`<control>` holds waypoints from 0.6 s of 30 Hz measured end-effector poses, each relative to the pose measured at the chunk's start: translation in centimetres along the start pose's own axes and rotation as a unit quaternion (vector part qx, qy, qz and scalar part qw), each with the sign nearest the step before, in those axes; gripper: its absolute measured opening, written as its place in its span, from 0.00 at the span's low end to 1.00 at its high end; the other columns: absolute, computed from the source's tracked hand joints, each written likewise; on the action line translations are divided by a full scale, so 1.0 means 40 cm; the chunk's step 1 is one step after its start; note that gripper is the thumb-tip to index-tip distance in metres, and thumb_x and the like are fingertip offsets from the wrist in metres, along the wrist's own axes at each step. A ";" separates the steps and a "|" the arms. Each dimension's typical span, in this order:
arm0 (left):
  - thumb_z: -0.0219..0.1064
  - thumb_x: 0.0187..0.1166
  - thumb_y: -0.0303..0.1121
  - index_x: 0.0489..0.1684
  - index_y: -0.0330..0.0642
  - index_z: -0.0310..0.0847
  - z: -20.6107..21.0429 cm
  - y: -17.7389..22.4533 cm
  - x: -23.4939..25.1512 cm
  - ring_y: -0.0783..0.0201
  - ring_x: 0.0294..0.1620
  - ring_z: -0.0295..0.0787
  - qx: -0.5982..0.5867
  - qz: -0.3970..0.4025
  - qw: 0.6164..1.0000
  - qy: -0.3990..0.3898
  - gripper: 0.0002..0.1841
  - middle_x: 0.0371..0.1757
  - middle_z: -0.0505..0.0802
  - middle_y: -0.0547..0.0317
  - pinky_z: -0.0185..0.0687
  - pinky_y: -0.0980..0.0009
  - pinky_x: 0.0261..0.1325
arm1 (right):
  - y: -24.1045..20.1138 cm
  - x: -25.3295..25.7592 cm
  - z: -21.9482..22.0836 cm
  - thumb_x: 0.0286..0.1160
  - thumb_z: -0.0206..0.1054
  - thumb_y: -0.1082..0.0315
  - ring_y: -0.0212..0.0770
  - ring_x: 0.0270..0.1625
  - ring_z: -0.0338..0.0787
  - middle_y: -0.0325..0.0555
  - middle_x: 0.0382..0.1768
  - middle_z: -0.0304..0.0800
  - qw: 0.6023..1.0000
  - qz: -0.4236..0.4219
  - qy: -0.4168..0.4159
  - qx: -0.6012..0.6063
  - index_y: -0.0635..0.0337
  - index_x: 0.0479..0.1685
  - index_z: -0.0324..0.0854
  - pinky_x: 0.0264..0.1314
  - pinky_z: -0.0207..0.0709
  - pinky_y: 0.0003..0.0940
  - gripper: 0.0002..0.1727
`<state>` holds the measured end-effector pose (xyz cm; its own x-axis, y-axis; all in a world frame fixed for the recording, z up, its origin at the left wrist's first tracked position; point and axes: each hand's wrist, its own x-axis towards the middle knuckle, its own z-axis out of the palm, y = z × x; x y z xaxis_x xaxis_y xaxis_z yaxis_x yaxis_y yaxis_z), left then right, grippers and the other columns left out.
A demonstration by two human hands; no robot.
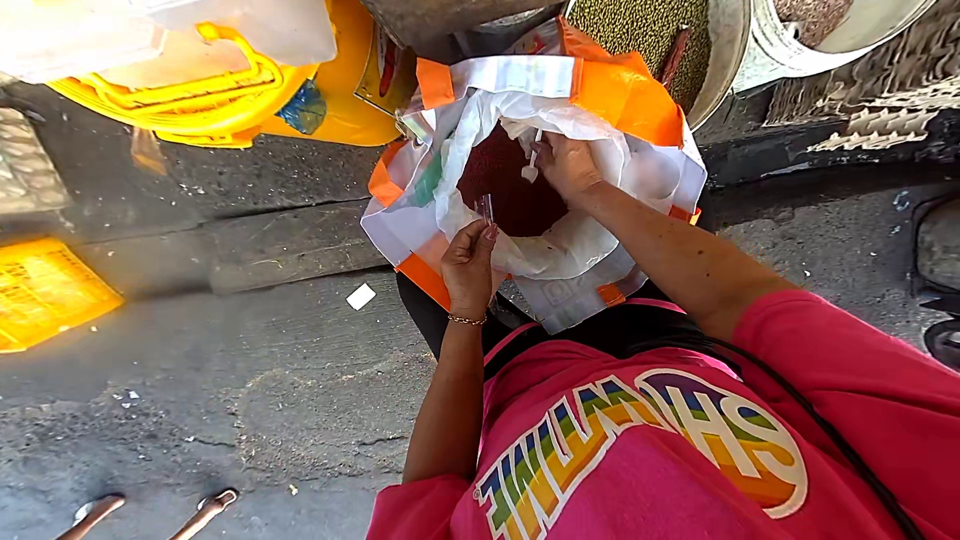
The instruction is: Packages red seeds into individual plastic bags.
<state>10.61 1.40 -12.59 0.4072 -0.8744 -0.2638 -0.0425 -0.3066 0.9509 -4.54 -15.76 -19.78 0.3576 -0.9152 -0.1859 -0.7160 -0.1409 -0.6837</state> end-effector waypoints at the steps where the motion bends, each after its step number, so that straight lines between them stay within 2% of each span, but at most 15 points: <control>1: 0.67 0.83 0.29 0.59 0.34 0.85 -0.006 0.005 -0.006 0.76 0.47 0.89 0.019 -0.005 1.000 -0.019 0.12 0.50 0.93 0.60 0.85 0.76 0.56 | 0.003 -0.011 0.014 0.87 0.59 0.67 0.63 0.61 0.91 0.67 0.56 0.90 0.999 0.012 -0.025 0.016 0.74 0.64 0.82 0.71 0.78 0.58 0.18; 3: 0.68 0.83 0.29 0.58 0.34 0.85 -0.005 0.003 -0.003 0.75 0.46 0.89 0.030 -0.003 0.999 -0.025 0.12 0.49 0.93 0.58 0.85 0.76 0.55 | 0.000 -0.036 0.039 0.88 0.58 0.67 0.65 0.60 0.91 0.69 0.55 0.89 0.995 0.054 -0.080 0.030 0.74 0.70 0.75 0.69 0.80 0.60 0.20; 5: 0.71 0.79 0.25 0.51 0.31 0.87 0.006 -0.011 0.009 0.74 0.44 0.90 0.019 0.004 1.000 -0.001 0.09 0.45 0.94 0.56 0.87 0.76 0.54 | 0.001 -0.050 0.063 0.90 0.58 0.66 0.66 0.57 0.92 0.69 0.53 0.89 0.990 0.096 -0.100 0.037 0.74 0.71 0.73 0.66 0.81 0.61 0.21; 8: 0.74 0.77 0.27 0.50 0.32 0.88 0.005 -0.023 0.009 0.74 0.44 0.90 0.044 0.003 0.999 0.002 0.09 0.44 0.94 0.57 0.87 0.76 0.53 | 0.018 -0.045 0.069 0.91 0.56 0.65 0.59 0.54 0.94 0.67 0.55 0.89 0.977 0.156 -0.106 0.095 0.73 0.72 0.70 0.64 0.85 0.55 0.21; 11: 0.74 0.76 0.26 0.50 0.31 0.88 0.005 -0.020 0.008 0.73 0.46 0.91 0.049 0.040 0.998 0.005 0.10 0.45 0.94 0.56 0.87 0.76 0.56 | 0.014 -0.043 0.035 0.92 0.56 0.66 0.51 0.46 0.96 0.62 0.51 0.90 0.966 0.180 -0.089 0.162 0.72 0.71 0.71 0.56 0.90 0.47 0.19; 14: 0.72 0.77 0.24 0.49 0.29 0.87 0.009 0.057 0.024 0.72 0.47 0.92 -0.002 0.127 0.992 0.015 0.09 0.46 0.95 0.57 0.88 0.72 0.57 | -0.006 -0.062 -0.010 0.92 0.56 0.65 0.42 0.38 0.96 0.56 0.44 0.92 0.957 0.176 -0.069 0.221 0.73 0.68 0.74 0.48 0.92 0.39 0.18; 16: 0.70 0.78 0.24 0.48 0.33 0.88 0.017 0.137 0.045 0.73 0.48 0.90 -0.068 0.200 0.977 0.020 0.06 0.46 0.94 0.63 0.88 0.71 0.57 | -0.024 -0.080 -0.036 0.92 0.56 0.64 0.38 0.36 0.96 0.51 0.40 0.93 0.953 0.174 -0.060 0.239 0.71 0.63 0.76 0.46 0.92 0.36 0.17; 18: 0.69 0.79 0.23 0.47 0.39 0.88 0.032 0.211 0.066 0.75 0.49 0.89 -0.127 0.263 0.956 0.022 0.05 0.46 0.93 0.67 0.87 0.73 0.57 | -0.040 -0.099 -0.060 0.92 0.55 0.64 0.38 0.38 0.96 0.52 0.41 0.93 0.950 0.175 -0.056 0.251 0.71 0.64 0.75 0.48 0.92 0.36 0.17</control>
<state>10.17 -4.00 -5.47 0.4287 -0.8644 0.2628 -0.0318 0.2762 0.9606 -6.24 -12.83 -16.25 0.2328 -0.8227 -0.5187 -0.4372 0.3879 -0.8114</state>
